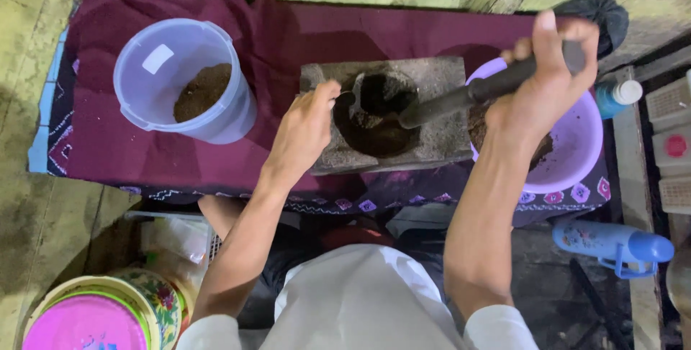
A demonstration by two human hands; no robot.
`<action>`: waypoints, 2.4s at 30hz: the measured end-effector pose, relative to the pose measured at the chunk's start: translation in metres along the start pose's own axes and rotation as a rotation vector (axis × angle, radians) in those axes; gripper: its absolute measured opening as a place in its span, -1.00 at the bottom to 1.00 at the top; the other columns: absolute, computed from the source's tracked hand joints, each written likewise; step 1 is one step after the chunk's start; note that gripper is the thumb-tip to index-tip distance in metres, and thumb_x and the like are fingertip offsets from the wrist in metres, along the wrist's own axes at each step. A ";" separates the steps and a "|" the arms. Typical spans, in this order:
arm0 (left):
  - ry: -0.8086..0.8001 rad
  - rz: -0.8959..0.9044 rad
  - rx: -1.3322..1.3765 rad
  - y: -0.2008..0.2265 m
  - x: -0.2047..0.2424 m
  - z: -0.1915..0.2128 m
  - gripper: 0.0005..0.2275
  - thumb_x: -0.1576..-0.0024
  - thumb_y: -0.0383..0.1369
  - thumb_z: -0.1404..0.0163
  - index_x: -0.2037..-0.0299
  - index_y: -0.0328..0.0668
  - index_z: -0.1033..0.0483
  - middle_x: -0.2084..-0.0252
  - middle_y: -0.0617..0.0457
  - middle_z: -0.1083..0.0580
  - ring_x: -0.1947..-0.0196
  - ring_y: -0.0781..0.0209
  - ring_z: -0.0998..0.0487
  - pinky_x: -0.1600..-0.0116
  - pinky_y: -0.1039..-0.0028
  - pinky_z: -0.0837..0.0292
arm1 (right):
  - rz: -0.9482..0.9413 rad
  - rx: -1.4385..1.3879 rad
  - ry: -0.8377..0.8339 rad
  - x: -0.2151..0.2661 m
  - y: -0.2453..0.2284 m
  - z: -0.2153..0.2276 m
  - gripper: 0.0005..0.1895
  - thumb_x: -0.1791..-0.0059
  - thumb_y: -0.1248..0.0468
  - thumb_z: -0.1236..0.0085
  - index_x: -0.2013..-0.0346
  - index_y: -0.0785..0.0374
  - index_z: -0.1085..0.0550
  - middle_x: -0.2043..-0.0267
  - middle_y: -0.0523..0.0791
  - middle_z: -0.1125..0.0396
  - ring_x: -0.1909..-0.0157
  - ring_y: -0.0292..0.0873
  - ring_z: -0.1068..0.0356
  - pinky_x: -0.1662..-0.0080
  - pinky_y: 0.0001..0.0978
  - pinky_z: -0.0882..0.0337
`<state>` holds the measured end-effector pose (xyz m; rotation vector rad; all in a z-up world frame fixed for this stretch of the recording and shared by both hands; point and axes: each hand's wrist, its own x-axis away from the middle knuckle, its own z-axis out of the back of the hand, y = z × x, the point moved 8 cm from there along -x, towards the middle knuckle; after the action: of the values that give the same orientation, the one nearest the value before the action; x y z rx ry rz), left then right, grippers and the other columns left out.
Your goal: Grinding dark brown material, likely coffee beans, in a stone mortar using a pestle and a spoon to reposition the grounds.
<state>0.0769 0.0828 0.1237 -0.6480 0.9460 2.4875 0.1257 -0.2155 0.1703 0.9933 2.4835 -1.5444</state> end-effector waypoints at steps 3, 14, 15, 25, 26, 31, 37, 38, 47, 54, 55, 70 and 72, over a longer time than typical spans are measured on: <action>-0.012 -0.016 -0.049 -0.010 -0.013 -0.026 -0.63 -0.04 -0.73 0.01 -0.04 -0.36 -0.26 0.20 -0.18 -0.62 0.12 0.05 -0.69 -0.07 0.26 -0.47 | 0.167 0.223 -0.188 0.000 0.001 -0.022 -0.73 -0.17 0.60 -0.04 0.23 0.17 -0.28 0.36 -0.03 -0.30 0.49 -0.17 -0.33 0.45 -0.35 -0.52; -0.005 0.177 -0.027 -0.078 -0.018 -0.062 -0.92 -0.12 -0.40 -0.15 0.22 -0.16 -0.62 0.11 0.19 -0.61 -0.32 -0.05 -0.36 -0.34 -0.51 0.30 | 0.005 0.242 -0.199 0.023 0.025 -0.036 -0.66 -0.14 0.37 -0.15 0.47 0.20 -0.26 0.67 -0.13 -0.15 0.72 -0.26 -0.17 0.65 -0.40 -0.24; -0.005 0.223 0.015 -0.082 -0.018 -0.063 -0.90 -0.07 -0.35 -0.21 0.24 -0.07 -0.67 0.02 0.21 -0.60 -0.32 -0.03 -0.35 -0.34 -0.51 0.25 | -0.056 0.252 -0.134 0.023 0.042 -0.027 -0.69 -0.10 0.49 -0.11 0.49 0.17 -0.31 0.67 -0.17 -0.17 0.74 -0.28 -0.21 0.73 -0.43 -0.25; -0.058 0.202 -0.026 -0.127 -0.025 -0.077 -0.83 -0.21 -0.10 -0.19 0.32 0.13 -0.60 0.02 0.26 -0.56 -0.08 0.17 -0.49 -0.17 -0.09 -0.19 | -0.138 -0.141 -0.492 0.061 0.093 -0.023 -0.64 0.04 0.46 -0.07 0.69 0.26 -0.22 0.83 -0.01 -0.08 0.81 -0.09 -0.22 0.64 -0.26 -0.33; -0.054 0.208 -0.034 -0.121 -0.026 -0.073 -0.83 -0.20 -0.11 -0.19 0.29 0.08 -0.60 0.01 0.19 -0.56 -0.09 0.10 -0.49 -0.17 -0.12 -0.18 | -0.108 -0.147 -0.494 0.063 0.086 -0.028 -0.65 0.07 0.49 -0.09 0.71 0.30 -0.22 0.85 -0.01 -0.05 0.83 -0.12 -0.17 0.67 -0.28 -0.25; -0.053 0.140 -0.087 -0.103 -0.025 -0.066 -0.78 -0.24 -0.09 -0.14 0.29 0.01 -0.54 0.02 0.18 -0.54 -0.08 0.10 -0.48 -0.14 -0.05 -0.18 | -0.003 -0.076 -0.525 0.075 0.043 -0.044 -0.67 0.11 0.54 -0.14 0.71 0.37 -0.24 0.86 0.00 -0.03 0.84 -0.14 -0.15 0.70 -0.37 -0.14; -0.093 0.071 -0.203 -0.112 -0.029 -0.083 -0.79 -0.26 -0.09 -0.09 0.27 0.04 -0.47 0.07 0.24 -0.44 -0.05 0.15 -0.43 -0.10 0.00 -0.19 | -0.039 -0.299 -0.468 0.091 0.079 -0.015 -0.75 0.16 0.51 -0.03 0.71 0.31 -0.25 0.85 -0.06 -0.04 0.85 -0.11 -0.17 0.68 -0.43 -0.16; -0.097 0.075 -0.237 -0.116 -0.028 -0.087 -0.78 -0.28 -0.06 -0.05 0.25 0.05 -0.48 0.07 0.23 -0.43 -0.06 0.15 -0.42 -0.13 0.00 -0.18 | -0.037 -0.288 -0.445 0.087 0.079 -0.011 -0.76 0.17 0.51 -0.03 0.69 0.30 -0.24 0.84 -0.07 -0.02 0.83 -0.13 -0.16 0.66 -0.42 -0.17; -0.196 0.083 -0.122 -0.107 -0.046 -0.074 -0.76 -0.29 -0.10 0.01 0.29 -0.03 -0.49 0.14 0.11 -0.48 -0.07 -0.01 -0.44 -0.18 -0.02 -0.21 | 0.010 -0.189 -0.374 0.108 0.052 -0.031 -0.86 0.22 0.48 -0.01 0.66 0.29 -0.29 0.83 -0.09 -0.05 0.80 -0.14 -0.21 0.61 -0.42 -0.22; -0.239 0.133 -0.160 -0.114 -0.038 -0.083 -0.72 -0.28 -0.02 0.05 0.31 0.03 -0.47 0.09 0.22 -0.51 -0.10 0.09 -0.44 -0.18 0.06 -0.25 | 0.038 -0.306 -0.388 0.106 0.048 -0.036 -0.82 0.20 0.51 -0.05 0.66 0.39 -0.28 0.85 -0.04 0.00 0.83 -0.13 -0.14 0.64 -0.39 -0.18; -0.233 0.133 -0.163 -0.115 -0.044 -0.082 -0.72 -0.28 -0.02 0.05 0.31 0.03 -0.47 0.09 0.22 -0.51 -0.10 0.09 -0.44 -0.18 0.06 -0.25 | 0.040 -0.309 -0.393 0.103 0.043 -0.040 -0.82 0.20 0.51 -0.05 0.66 0.39 -0.28 0.85 -0.04 0.00 0.83 -0.13 -0.14 0.64 -0.39 -0.18; -0.129 0.125 -0.142 -0.115 -0.041 -0.074 -0.75 -0.26 -0.07 -0.03 0.33 -0.01 -0.50 0.12 0.15 -0.54 -0.11 0.06 -0.46 -0.20 0.03 -0.28 | -0.017 -0.186 -0.583 0.103 0.047 -0.045 -0.85 0.12 0.46 0.01 0.61 0.32 -0.34 0.78 -0.11 -0.12 0.75 -0.15 -0.24 0.57 -0.44 -0.28; -0.116 0.094 -0.141 -0.110 -0.040 -0.071 -0.74 -0.25 -0.05 -0.03 0.29 0.00 -0.51 0.11 0.16 -0.54 -0.10 0.07 -0.48 -0.18 0.05 -0.31 | 0.010 -0.341 -0.497 0.104 0.082 -0.034 -0.85 0.21 0.52 -0.06 0.66 0.41 -0.33 0.82 -0.09 -0.06 0.78 -0.17 -0.18 0.60 -0.45 -0.20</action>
<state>0.1856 0.1011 0.0424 -0.5060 0.7808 2.6617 0.0972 -0.1127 0.0852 0.4943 2.2629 -1.1294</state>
